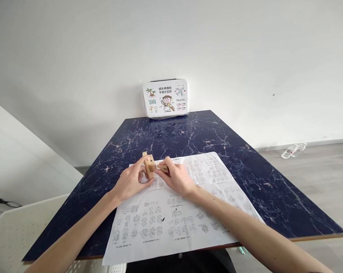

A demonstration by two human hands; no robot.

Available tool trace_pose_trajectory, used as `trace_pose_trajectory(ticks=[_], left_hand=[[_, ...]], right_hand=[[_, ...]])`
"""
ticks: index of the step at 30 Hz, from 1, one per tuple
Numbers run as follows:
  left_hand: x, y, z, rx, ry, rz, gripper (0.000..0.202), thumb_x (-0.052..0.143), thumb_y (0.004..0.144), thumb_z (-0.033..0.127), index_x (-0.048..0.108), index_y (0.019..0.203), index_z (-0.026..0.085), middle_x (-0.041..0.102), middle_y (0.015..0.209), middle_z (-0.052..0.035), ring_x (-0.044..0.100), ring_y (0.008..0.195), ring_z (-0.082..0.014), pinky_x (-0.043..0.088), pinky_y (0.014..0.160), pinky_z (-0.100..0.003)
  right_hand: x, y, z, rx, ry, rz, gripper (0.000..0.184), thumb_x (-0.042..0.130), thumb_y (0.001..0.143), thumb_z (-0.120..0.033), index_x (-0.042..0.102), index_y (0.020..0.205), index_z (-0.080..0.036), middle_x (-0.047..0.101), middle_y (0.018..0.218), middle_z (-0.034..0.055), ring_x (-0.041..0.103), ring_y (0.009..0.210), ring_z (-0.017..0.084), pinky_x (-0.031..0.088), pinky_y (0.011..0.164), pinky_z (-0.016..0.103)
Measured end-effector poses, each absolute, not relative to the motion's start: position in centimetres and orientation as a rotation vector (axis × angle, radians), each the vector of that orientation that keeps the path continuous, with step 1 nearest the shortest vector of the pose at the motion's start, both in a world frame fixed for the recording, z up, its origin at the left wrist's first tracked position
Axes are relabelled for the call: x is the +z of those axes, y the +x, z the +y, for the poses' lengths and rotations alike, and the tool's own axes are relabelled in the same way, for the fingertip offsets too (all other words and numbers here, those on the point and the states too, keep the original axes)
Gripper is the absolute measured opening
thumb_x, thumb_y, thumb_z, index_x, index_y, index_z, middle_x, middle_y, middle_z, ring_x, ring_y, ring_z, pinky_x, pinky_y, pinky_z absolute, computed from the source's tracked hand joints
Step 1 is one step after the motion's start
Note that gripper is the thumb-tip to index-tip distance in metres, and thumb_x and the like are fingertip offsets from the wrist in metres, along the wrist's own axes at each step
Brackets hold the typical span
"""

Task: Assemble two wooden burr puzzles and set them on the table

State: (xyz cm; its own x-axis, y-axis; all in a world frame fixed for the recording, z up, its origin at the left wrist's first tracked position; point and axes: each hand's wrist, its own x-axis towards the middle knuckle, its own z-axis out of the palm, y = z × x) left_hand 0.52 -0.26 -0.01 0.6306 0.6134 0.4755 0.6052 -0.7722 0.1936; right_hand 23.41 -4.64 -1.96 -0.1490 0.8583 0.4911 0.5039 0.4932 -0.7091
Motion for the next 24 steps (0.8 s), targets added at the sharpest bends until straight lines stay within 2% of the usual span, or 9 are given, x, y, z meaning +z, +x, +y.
trace_pose_trajectory(ticks=[6, 15, 20, 24], left_hand=[[-0.5, 0.4, -0.2, 0.86, 2.813, 1.053, 0.083, 0.072, 0.093, 0.044, 0.03, 0.161, 0.023, 0.073, 0.086, -0.0011, 0.074, 0.085, -0.0236, 0.061, 0.082, -0.038], [-0.2, 0.5, -0.2, 0.791, 2.762, 1.059, 0.082, 0.071, 0.094, 0.046, 0.028, 0.161, 0.025, 0.074, 0.091, -0.0015, 0.073, 0.083, -0.0228, 0.06, 0.077, -0.036], [0.0, 0.0, -0.1, 0.744, 2.767, 1.026, 0.085, 0.071, 0.094, 0.043, 0.024, 0.163, 0.027, 0.073, 0.094, -0.002, 0.072, 0.082, -0.0222, 0.059, 0.078, -0.036], [0.2, -0.2, -0.1, 0.702, 2.756, 0.994, 0.083, 0.069, 0.095, 0.041, 0.024, 0.163, 0.028, 0.071, 0.087, 0.0002, 0.069, 0.074, -0.0198, 0.058, 0.075, -0.034]], right_hand=[[-2.1, 23.4, -4.6, 0.446, -1.119, -1.833, 0.027, 0.056, 0.104, -0.049, 0.041, 0.099, -0.027, 0.062, 0.071, -0.0019, 0.05, 0.056, 0.015, 0.037, 0.056, 0.027], [-1.7, 23.1, -4.8, 0.461, -1.122, -1.857, 0.028, 0.05, 0.106, -0.048, 0.037, 0.093, -0.026, 0.059, 0.068, -0.0029, 0.043, 0.052, 0.014, 0.034, 0.055, 0.027], [-1.1, 23.6, -4.7, 0.507, -1.108, -1.875, 0.031, 0.052, 0.105, -0.049, 0.035, 0.091, -0.026, 0.065, 0.077, 0.0, 0.048, 0.055, 0.014, 0.035, 0.055, 0.027], [-0.9, 23.8, -4.6, 0.536, -1.094, -1.873, 0.029, 0.051, 0.105, -0.046, 0.035, 0.091, -0.026, 0.065, 0.077, -0.0006, 0.051, 0.058, 0.014, 0.039, 0.058, 0.026]])
